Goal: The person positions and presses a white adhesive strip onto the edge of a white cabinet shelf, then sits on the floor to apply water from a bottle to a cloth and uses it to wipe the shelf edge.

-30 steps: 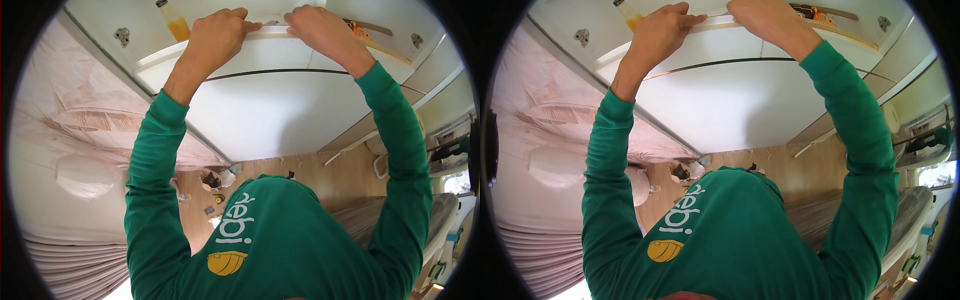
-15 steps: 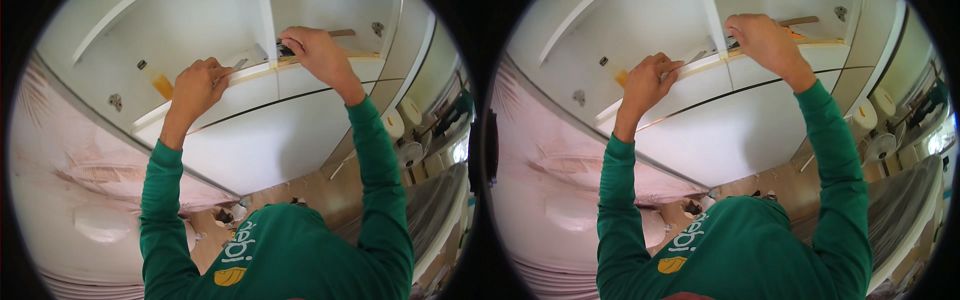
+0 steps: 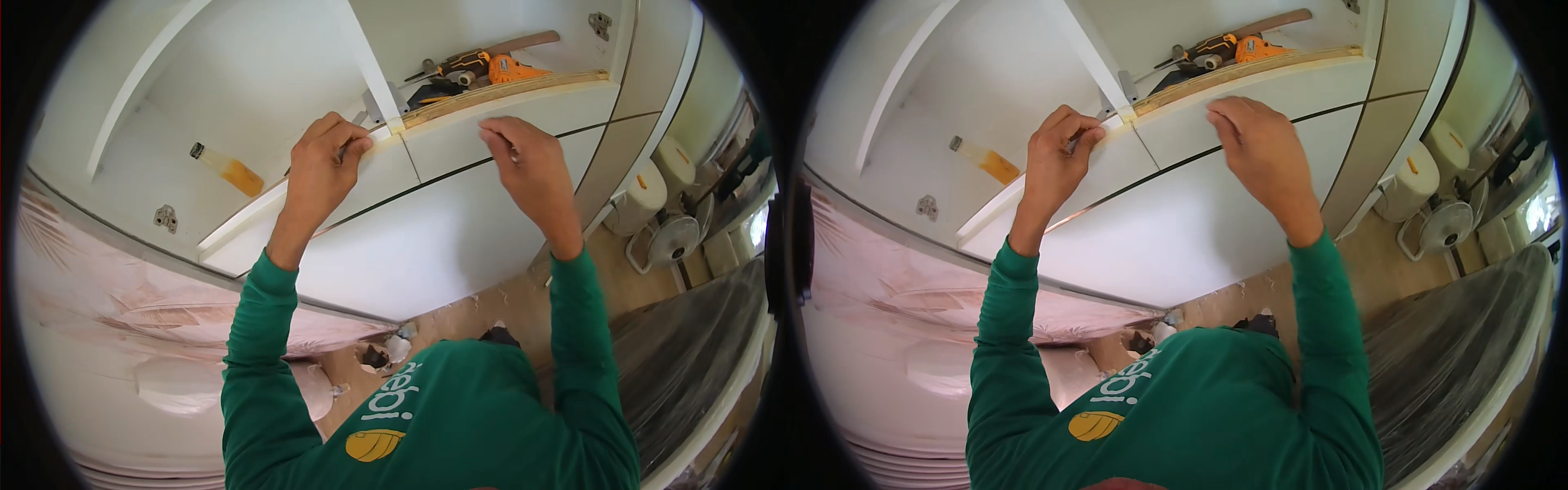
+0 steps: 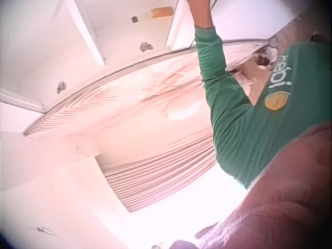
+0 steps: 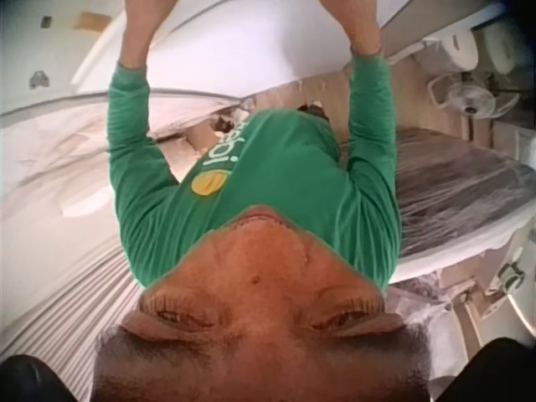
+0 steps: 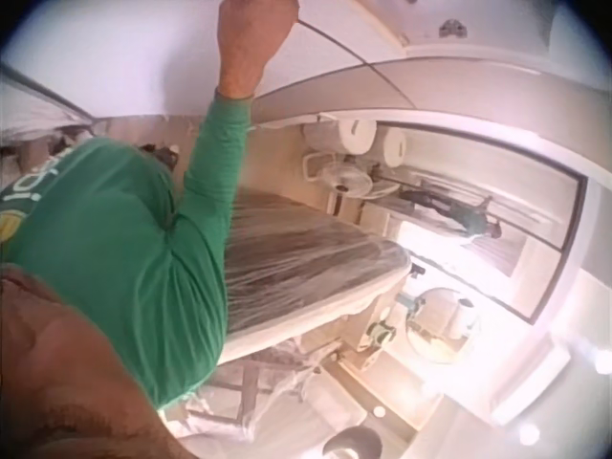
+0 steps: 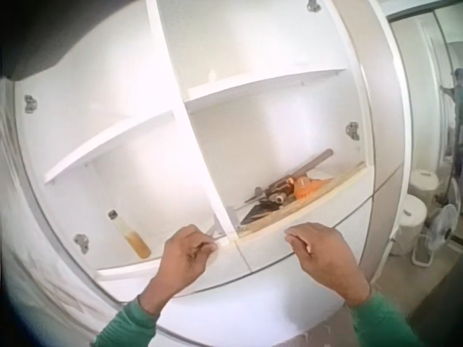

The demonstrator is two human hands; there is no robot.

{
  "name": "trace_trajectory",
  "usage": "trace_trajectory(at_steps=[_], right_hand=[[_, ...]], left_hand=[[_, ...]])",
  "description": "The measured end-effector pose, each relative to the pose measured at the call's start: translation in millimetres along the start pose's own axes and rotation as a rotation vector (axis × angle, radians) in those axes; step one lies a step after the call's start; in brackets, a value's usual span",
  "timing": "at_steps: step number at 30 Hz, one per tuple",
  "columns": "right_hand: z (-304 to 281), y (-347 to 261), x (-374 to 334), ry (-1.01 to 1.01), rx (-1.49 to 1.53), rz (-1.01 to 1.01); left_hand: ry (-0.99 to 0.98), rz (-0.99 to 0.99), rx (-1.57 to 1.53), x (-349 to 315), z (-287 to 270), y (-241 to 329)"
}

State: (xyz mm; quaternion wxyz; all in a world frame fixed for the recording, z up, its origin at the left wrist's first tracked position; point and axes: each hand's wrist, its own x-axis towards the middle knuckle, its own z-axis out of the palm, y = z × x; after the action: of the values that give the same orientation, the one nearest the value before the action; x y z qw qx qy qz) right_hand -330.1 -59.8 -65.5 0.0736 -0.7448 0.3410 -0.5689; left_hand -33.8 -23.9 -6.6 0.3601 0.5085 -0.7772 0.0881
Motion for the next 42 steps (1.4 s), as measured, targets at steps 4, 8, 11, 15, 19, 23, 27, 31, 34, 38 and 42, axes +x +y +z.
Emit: trace_trajectory(at_steps=[4,8,11,15,19,23,27,31,34,38,42], right_hand=[[24.6,-11.9,15.0,-0.008,-0.030,-0.066],[44.7,-12.6,15.8,0.025,-0.075,-0.100],[52.5,-16.3,21.5,0.070,-0.209,-0.128],[62.5,-26.9,40.9,0.027,-0.315,-0.077],[77.2,-30.2,62.5,-0.123,-0.392,-0.012],[70.3,-23.3,75.1,-0.226,-0.394,-0.160],[54.1,-27.8,76.1,-0.031,-0.364,-0.409],[28.9,-16.8,48.1,0.007,-0.171,-0.156],[11.1,-7.7,2.1,0.021,-0.124,0.150],[16.8,14.6,-72.4,0.054,-0.011,0.386],[41.1,22.7,-127.9,0.004,0.037,0.545]], left_hand=[[0.005,0.014,0.041,-0.2,0.5,-0.9],[-0.017,0.000,0.050,3.7,1.7,1.8],[-0.007,0.015,0.005,5.1,2.6,-0.1],[-0.028,0.009,0.032,5.7,-1.2,1.1],[-0.052,0.020,0.067,7.9,0.5,0.1],[-0.030,0.057,0.089,7.1,2.9,2.0],[-0.025,0.073,0.133,3.3,1.5,1.6],[-0.018,0.127,0.103,5.9,2.3,-5.3],[-0.004,0.144,0.024,8.3,3.2,-8.3],[-0.001,0.161,-0.003,8.7,5.6,-7.0],[0.002,0.173,0.049,12.7,12.5,-5.4]])
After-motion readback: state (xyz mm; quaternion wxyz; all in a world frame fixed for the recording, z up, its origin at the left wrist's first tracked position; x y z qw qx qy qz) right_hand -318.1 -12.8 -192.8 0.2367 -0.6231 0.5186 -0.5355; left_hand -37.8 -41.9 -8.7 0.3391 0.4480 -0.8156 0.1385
